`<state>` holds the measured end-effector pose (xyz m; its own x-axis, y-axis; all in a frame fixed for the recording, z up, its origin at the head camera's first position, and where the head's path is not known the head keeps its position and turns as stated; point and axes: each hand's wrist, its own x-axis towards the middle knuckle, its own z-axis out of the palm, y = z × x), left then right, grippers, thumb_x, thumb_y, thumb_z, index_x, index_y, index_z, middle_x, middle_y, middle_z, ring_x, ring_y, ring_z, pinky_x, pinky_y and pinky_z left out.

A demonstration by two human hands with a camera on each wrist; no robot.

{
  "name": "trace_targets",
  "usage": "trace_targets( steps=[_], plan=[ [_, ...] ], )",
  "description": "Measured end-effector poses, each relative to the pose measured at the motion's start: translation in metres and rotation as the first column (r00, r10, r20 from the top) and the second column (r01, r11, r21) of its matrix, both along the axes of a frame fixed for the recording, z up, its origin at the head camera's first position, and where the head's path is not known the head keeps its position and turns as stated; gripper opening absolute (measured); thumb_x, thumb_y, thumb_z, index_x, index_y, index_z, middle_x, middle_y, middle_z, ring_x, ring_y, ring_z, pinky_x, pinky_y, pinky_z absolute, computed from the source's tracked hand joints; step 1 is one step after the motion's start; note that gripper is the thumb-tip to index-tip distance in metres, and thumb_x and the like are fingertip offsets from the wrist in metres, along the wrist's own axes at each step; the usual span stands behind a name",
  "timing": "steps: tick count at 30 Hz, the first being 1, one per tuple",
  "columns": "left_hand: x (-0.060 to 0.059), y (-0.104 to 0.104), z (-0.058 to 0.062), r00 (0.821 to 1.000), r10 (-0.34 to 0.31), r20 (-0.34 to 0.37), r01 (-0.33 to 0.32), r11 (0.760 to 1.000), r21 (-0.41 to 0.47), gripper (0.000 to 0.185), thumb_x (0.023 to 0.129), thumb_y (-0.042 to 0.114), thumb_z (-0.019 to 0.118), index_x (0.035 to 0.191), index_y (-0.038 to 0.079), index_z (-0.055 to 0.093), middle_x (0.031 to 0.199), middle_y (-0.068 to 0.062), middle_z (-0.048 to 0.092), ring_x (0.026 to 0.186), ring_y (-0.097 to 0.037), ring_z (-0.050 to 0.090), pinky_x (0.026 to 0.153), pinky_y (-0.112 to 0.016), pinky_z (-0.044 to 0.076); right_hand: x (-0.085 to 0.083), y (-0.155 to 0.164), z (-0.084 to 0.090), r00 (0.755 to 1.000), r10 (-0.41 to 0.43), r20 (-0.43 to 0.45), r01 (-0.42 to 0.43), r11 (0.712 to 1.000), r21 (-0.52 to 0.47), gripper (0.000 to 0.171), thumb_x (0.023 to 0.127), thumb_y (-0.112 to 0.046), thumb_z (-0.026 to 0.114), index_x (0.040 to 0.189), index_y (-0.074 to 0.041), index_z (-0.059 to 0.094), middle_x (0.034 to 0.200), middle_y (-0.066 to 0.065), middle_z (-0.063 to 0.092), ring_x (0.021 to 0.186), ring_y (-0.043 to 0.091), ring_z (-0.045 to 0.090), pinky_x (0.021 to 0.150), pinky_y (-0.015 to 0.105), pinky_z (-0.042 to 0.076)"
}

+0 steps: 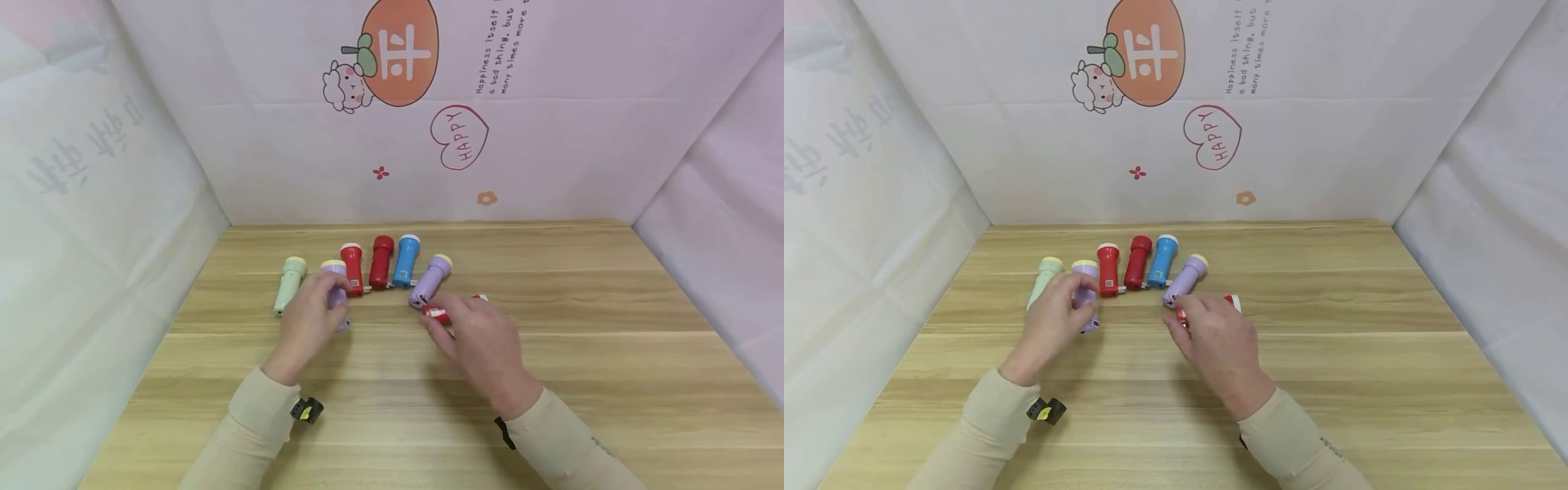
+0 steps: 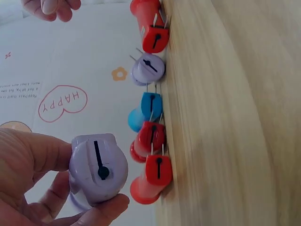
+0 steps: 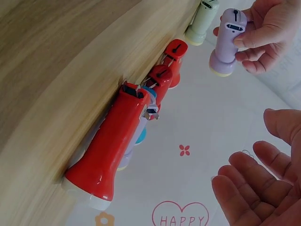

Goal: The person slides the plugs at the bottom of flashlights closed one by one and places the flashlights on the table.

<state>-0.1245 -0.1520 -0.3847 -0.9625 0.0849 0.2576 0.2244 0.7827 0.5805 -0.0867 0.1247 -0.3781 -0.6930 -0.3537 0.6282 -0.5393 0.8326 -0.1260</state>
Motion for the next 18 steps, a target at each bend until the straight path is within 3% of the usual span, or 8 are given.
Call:
trace_targets(
  steps=[5,9,14,18],
  plan=[
    [-0.005,-0.007,0.002,0.997,0.079,-0.021,-0.080,0.994,-0.067,0.037,0.086,0.011,0.077,0.120,0.010,0.063,0.123,-0.019,0.059,0.099,-0.034,0.066,0.076,-0.051,0.059,-0.001,0.003,-0.001,1.000,-0.011,0.019,0.011,1.000,-0.001,0.040,0.087,-0.038,0.086,0.113,-0.011,0.073,0.091,0.004,0.079,0.072,0.017,0.069,0.054,0.030,0.055],
    [-0.010,-0.010,0.001,0.988,0.153,0.001,-0.152,0.981,-0.121,0.041,0.088,0.014,0.077,0.123,0.005,0.058,0.122,-0.024,0.054,0.087,-0.038,0.065,0.070,-0.052,0.060,-0.002,0.006,0.000,0.999,-0.024,0.029,0.024,1.000,0.004,0.040,0.087,-0.035,0.086,0.114,-0.009,0.072,0.098,0.009,0.079,0.082,0.025,0.073,0.065,0.038,0.062],
    [-0.017,-0.013,-0.004,0.986,0.155,-0.057,-0.163,0.968,-0.191,0.035,0.091,0.013,0.076,0.119,0.001,0.059,0.120,-0.028,0.058,0.080,-0.039,0.067,0.066,-0.053,0.060,-0.002,0.012,0.002,0.997,-0.053,0.048,0.052,0.998,0.030,0.046,0.086,-0.034,0.086,0.119,-0.006,0.071,0.107,0.014,0.078,0.098,0.034,0.074,0.084,0.046,0.063],
    [-0.024,-0.014,-0.011,0.985,0.136,-0.106,-0.159,0.954,-0.255,0.026,0.093,0.011,0.073,0.114,0.002,0.061,0.114,-0.027,0.062,0.075,-0.041,0.068,0.062,-0.054,0.059,-0.003,0.015,0.002,0.997,-0.061,0.052,0.059,0.997,0.041,0.050,0.085,-0.036,0.087,0.122,-0.006,0.071,0.109,0.015,0.078,0.102,0.035,0.074,0.088,0.048,0.062]
  ],
)
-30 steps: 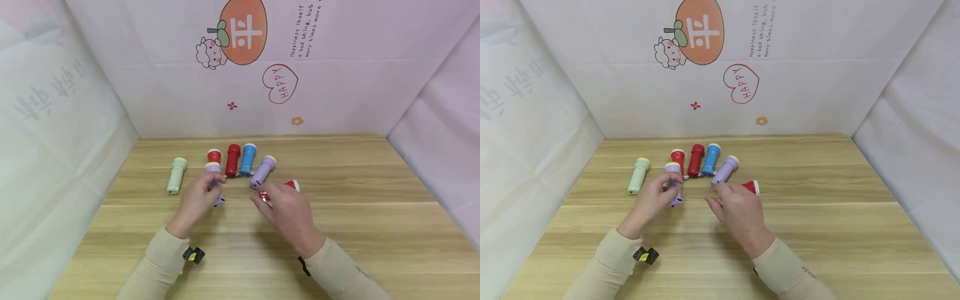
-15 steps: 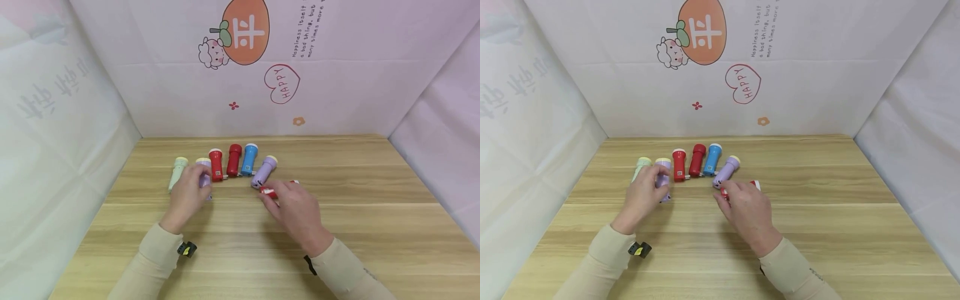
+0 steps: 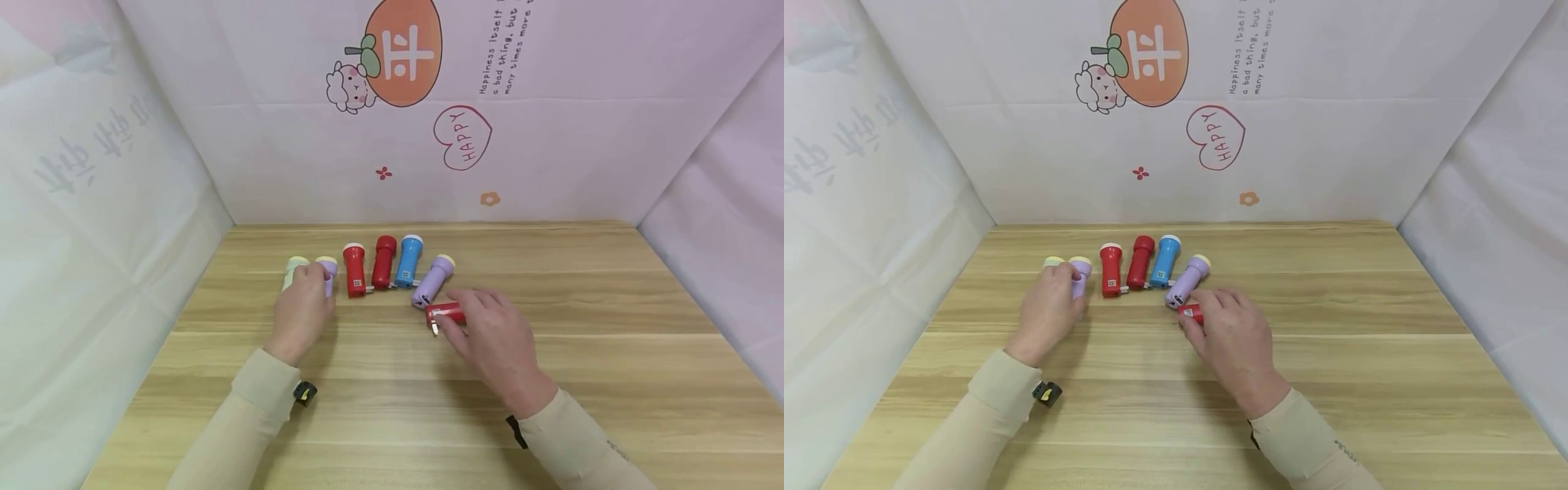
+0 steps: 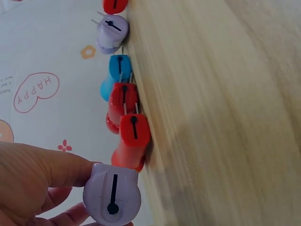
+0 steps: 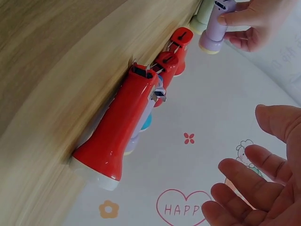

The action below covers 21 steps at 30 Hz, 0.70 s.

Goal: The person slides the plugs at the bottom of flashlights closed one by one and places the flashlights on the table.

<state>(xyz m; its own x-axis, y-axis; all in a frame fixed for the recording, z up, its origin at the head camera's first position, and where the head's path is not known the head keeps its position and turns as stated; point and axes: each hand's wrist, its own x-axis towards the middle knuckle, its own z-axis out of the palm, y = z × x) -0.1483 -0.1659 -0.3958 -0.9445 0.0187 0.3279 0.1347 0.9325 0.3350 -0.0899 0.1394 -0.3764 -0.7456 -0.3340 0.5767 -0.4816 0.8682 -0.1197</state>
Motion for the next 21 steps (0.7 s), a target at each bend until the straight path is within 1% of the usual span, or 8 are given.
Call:
trace_targets(
  steps=[5,8,10,16,18,21],
  plan=[
    [-0.007,0.002,-0.005,1.000,-0.017,-0.018,0.016,0.999,-0.035,0.016,0.098,0.008,0.065,0.113,0.002,0.065,0.114,-0.026,0.063,0.077,-0.043,0.070,0.063,-0.055,0.059,0.000,0.002,0.000,1.000,-0.005,0.005,0.005,1.000,-0.002,0.052,0.085,-0.038,0.088,0.123,-0.007,0.071,0.109,0.014,0.078,0.104,0.035,0.073,0.088,0.048,0.062],
    [-0.010,0.003,-0.006,0.999,-0.027,-0.026,0.025,0.998,-0.060,0.015,0.101,0.007,0.060,0.112,0.001,0.067,0.116,-0.027,0.063,0.077,-0.044,0.070,0.062,-0.054,0.059,0.000,0.003,0.000,1.000,-0.011,0.011,0.011,1.000,-0.003,0.054,0.085,-0.039,0.087,0.124,-0.006,0.070,0.111,0.016,0.078,0.106,0.036,0.072,0.091,0.049,0.060],
    [-0.012,0.003,-0.008,0.999,-0.029,-0.025,0.027,0.996,-0.083,0.016,0.102,0.007,0.059,0.113,-0.001,0.067,0.113,-0.028,0.063,0.074,-0.043,0.069,0.059,-0.054,0.059,-0.001,0.004,0.000,1.000,-0.018,0.016,0.018,1.000,-0.001,0.056,0.085,-0.039,0.088,0.126,-0.005,0.069,0.115,0.017,0.077,0.108,0.037,0.071,0.095,0.051,0.059],
    [-0.016,0.002,-0.013,1.000,-0.031,-0.004,0.030,0.992,-0.124,0.020,0.106,0.012,0.057,0.113,-0.003,0.067,0.111,-0.029,0.062,0.070,-0.042,0.068,0.055,-0.053,0.057,-0.003,0.008,-0.001,0.998,-0.046,0.038,0.045,0.999,0.019,0.065,0.083,-0.040,0.089,0.132,-0.004,0.066,0.126,0.022,0.072,0.117,0.041,0.068,0.105,0.055,0.053],
    [-0.018,0.002,-0.014,0.999,-0.031,0.010,0.032,0.991,-0.127,0.021,0.107,0.014,0.056,0.113,-0.003,0.067,0.111,-0.029,0.062,0.071,-0.042,0.067,0.055,-0.053,0.057,-0.003,0.009,-0.001,0.998,-0.049,0.040,0.049,0.999,0.025,0.066,0.083,-0.040,0.089,0.132,-0.003,0.065,0.126,0.022,0.072,0.118,0.042,0.067,0.106,0.055,0.052],
    [-0.020,0.002,-0.015,0.999,-0.037,0.036,0.041,0.989,-0.144,0.020,0.106,0.012,0.056,0.115,-0.003,0.066,0.113,-0.028,0.062,0.073,-0.041,0.068,0.055,-0.052,0.057,-0.003,0.010,-0.001,0.998,-0.050,0.040,0.049,0.998,0.029,0.066,0.083,-0.041,0.089,0.132,-0.004,0.066,0.127,0.022,0.072,0.118,0.042,0.068,0.107,0.055,0.051]
  ],
)
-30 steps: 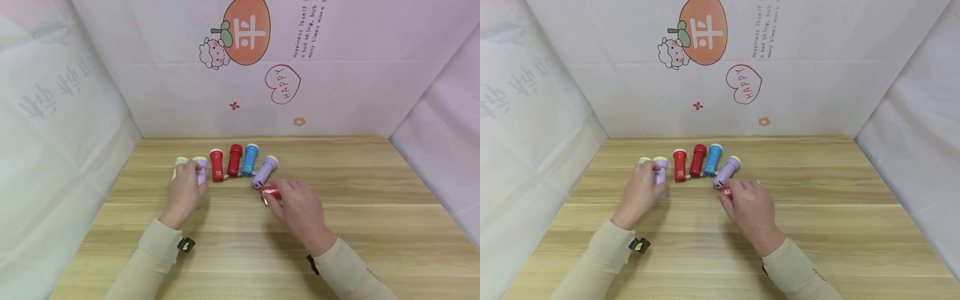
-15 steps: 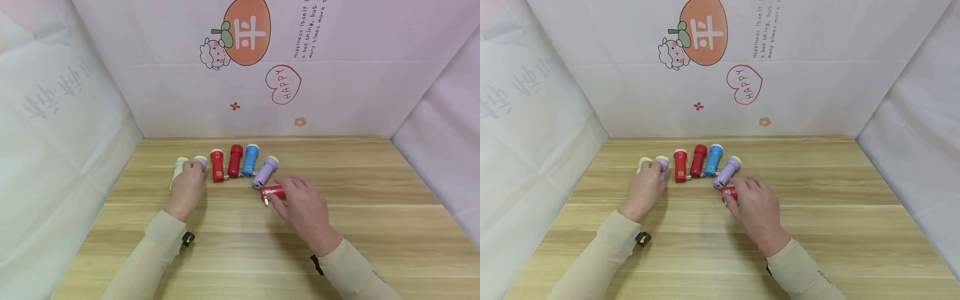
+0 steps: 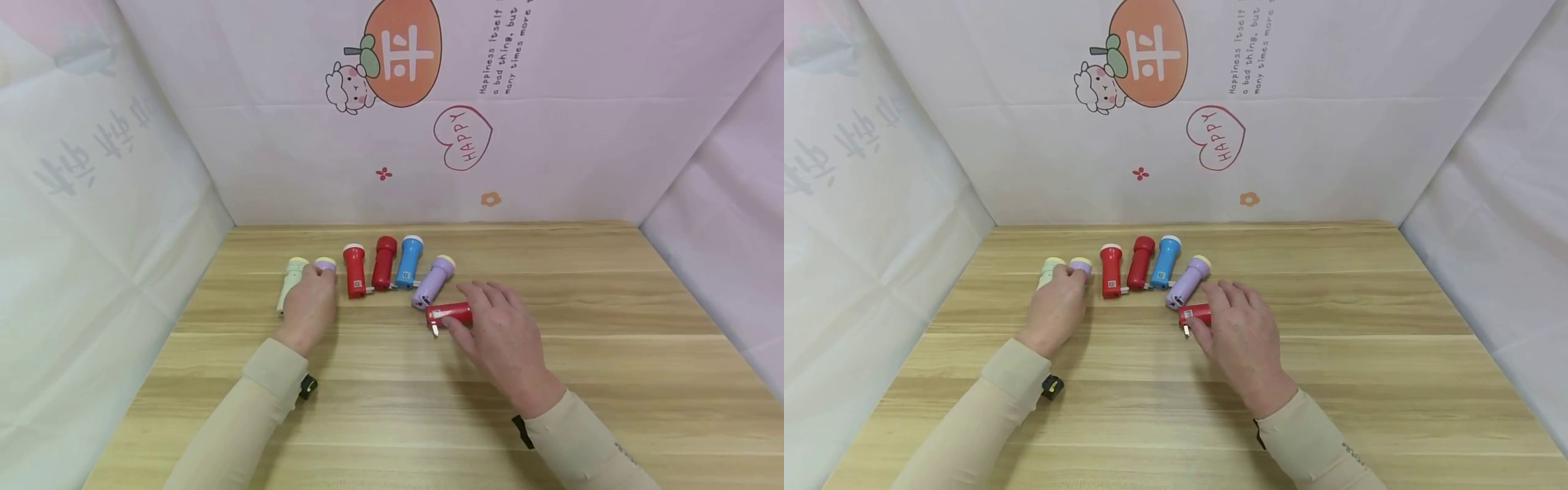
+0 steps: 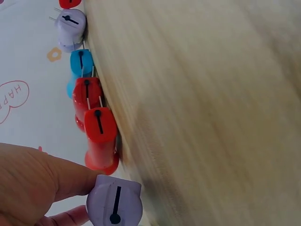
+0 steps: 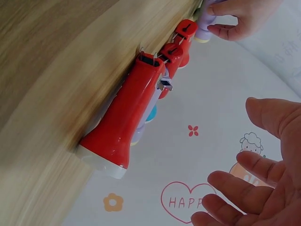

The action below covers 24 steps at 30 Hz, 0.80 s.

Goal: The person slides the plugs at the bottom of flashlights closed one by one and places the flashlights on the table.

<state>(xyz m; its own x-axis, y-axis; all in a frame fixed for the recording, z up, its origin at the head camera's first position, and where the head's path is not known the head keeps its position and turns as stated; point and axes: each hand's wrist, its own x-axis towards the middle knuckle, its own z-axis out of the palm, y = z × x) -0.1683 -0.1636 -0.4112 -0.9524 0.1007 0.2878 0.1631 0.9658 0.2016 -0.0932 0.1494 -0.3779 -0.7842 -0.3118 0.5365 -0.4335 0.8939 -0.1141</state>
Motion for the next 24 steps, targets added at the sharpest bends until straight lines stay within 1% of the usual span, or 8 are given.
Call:
trace_targets(
  steps=[5,11,19,24],
  plan=[
    [-0.0034,-0.0001,-0.0037,0.999,-0.005,0.034,0.006,0.999,-0.048,0.019,0.103,0.005,0.055,0.117,-0.003,0.065,0.113,-0.029,0.062,0.072,-0.039,0.068,0.054,-0.050,0.057,-0.0002,0.0003,-0.0003,1.000,0.004,0.003,-0.004,1.000,-0.001,0.066,0.082,-0.040,0.089,0.132,-0.004,0.066,0.127,0.022,0.072,0.118,0.042,0.068,0.107,0.055,0.051],
    [-0.0063,-0.0001,-0.0073,0.999,0.005,0.041,-0.002,0.997,-0.072,0.017,0.100,0.000,0.056,0.115,-0.004,0.064,0.111,-0.029,0.062,0.073,-0.040,0.068,0.054,-0.051,0.057,0.0000,0.0009,-0.0001,1.000,-0.001,0.006,0.001,1.000,-0.003,0.065,0.082,-0.040,0.089,0.132,-0.004,0.066,0.127,0.022,0.072,0.118,0.042,0.067,0.107,0.055,0.051],
    [-0.0057,-0.0012,-0.0094,1.000,0.012,0.018,-0.010,0.995,-0.098,0.017,0.097,-0.004,0.056,0.113,-0.005,0.063,0.106,-0.028,0.061,0.067,-0.038,0.066,0.052,-0.051,0.057,0.0001,-0.0005,0.0007,1.000,0.000,0.021,0.000,1.000,-0.010,0.065,0.082,-0.040,0.089,0.132,-0.004,0.066,0.127,0.022,0.071,0.119,0.043,0.067,0.108,0.055,0.050],
    [-0.0017,-0.0029,-0.0082,1.000,0.001,-0.005,-0.002,0.994,-0.112,0.020,0.098,-0.002,0.057,0.117,-0.006,0.064,0.109,-0.029,0.063,0.067,-0.040,0.067,0.052,-0.051,0.056,-0.0003,-0.0006,-0.0002,1.000,0.005,0.020,-0.005,1.000,-0.012,0.065,0.082,-0.038,0.089,0.132,-0.004,0.066,0.127,0.023,0.071,0.118,0.043,0.067,0.108,0.056,0.050]
  ],
)
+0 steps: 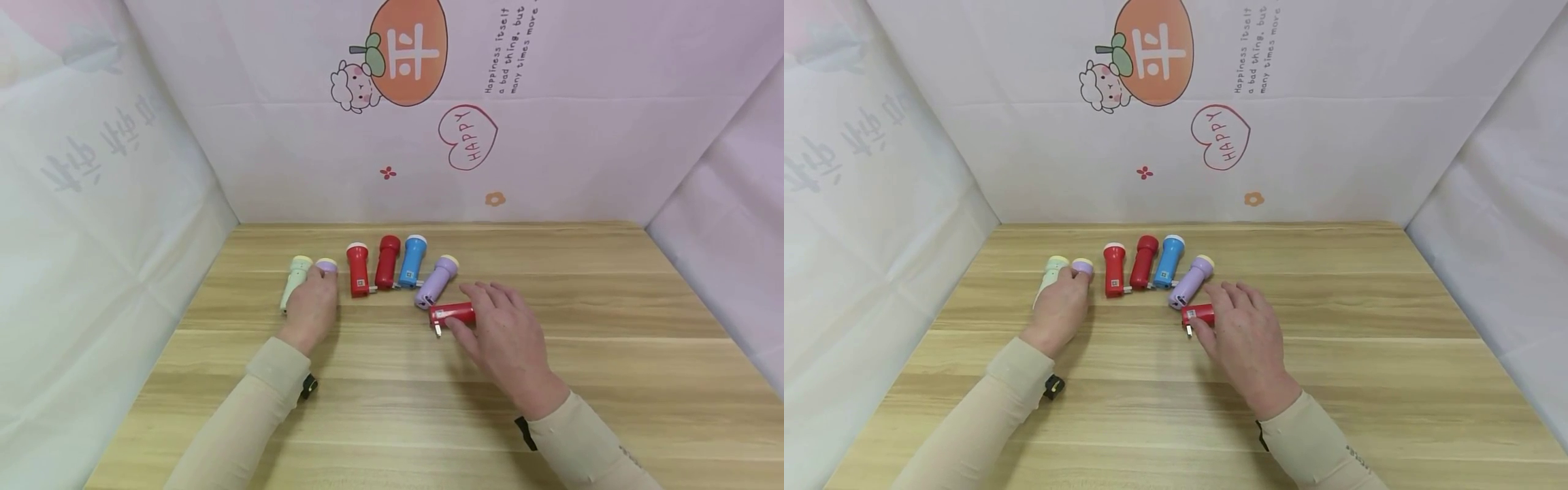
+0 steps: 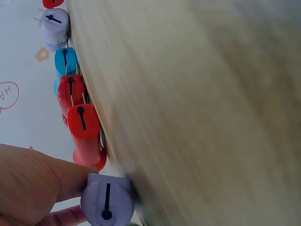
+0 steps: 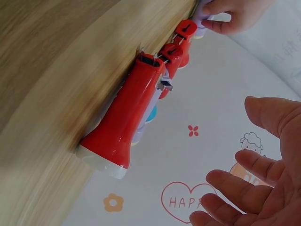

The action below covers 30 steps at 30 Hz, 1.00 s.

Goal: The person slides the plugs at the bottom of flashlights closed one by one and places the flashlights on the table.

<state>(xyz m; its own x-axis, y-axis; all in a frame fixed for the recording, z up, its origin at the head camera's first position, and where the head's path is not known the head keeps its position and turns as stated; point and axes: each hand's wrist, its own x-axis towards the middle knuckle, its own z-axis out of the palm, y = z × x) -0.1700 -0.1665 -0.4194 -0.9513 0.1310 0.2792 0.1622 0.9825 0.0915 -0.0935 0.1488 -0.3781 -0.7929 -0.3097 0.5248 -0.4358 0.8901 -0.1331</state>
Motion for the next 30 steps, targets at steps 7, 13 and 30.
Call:
trace_targets(
  steps=[7,13,30],
  plan=[
    [0.004,-0.004,0.002,1.000,0.016,-0.002,-0.016,0.999,-0.048,0.016,0.099,0.002,0.059,0.110,-0.005,0.069,0.103,-0.024,0.068,0.076,-0.040,0.066,0.063,-0.050,0.057,0.000,0.000,-0.001,1.000,0.004,0.001,-0.004,1.000,-0.001,0.065,0.082,-0.038,0.089,0.132,-0.003,0.065,0.127,0.023,0.071,0.118,0.043,0.067,0.108,0.056,0.050],
    [0.007,-0.006,0.003,1.000,0.015,0.001,-0.015,0.998,-0.069,0.019,0.096,0.005,0.062,0.110,-0.006,0.070,0.103,-0.023,0.070,0.083,-0.041,0.063,0.073,-0.050,0.054,-0.001,-0.001,-0.001,1.000,0.011,-0.001,-0.011,1.000,-0.010,0.065,0.082,-0.037,0.090,0.132,-0.003,0.065,0.126,0.023,0.071,0.118,0.043,0.067,0.108,0.056,0.049],
    [0.015,-0.015,0.002,0.997,-0.078,0.005,0.078,0.984,-0.161,0.022,0.096,-0.001,0.064,0.117,-0.005,0.069,0.127,-0.027,0.068,0.103,-0.041,0.067,0.083,-0.049,0.055,-0.001,-0.002,-0.002,0.999,0.020,-0.025,-0.020,1.000,-0.002,0.064,0.082,-0.037,0.090,0.131,-0.003,0.065,0.125,0.024,0.072,0.115,0.044,0.068,0.107,0.056,0.051]
  ],
)
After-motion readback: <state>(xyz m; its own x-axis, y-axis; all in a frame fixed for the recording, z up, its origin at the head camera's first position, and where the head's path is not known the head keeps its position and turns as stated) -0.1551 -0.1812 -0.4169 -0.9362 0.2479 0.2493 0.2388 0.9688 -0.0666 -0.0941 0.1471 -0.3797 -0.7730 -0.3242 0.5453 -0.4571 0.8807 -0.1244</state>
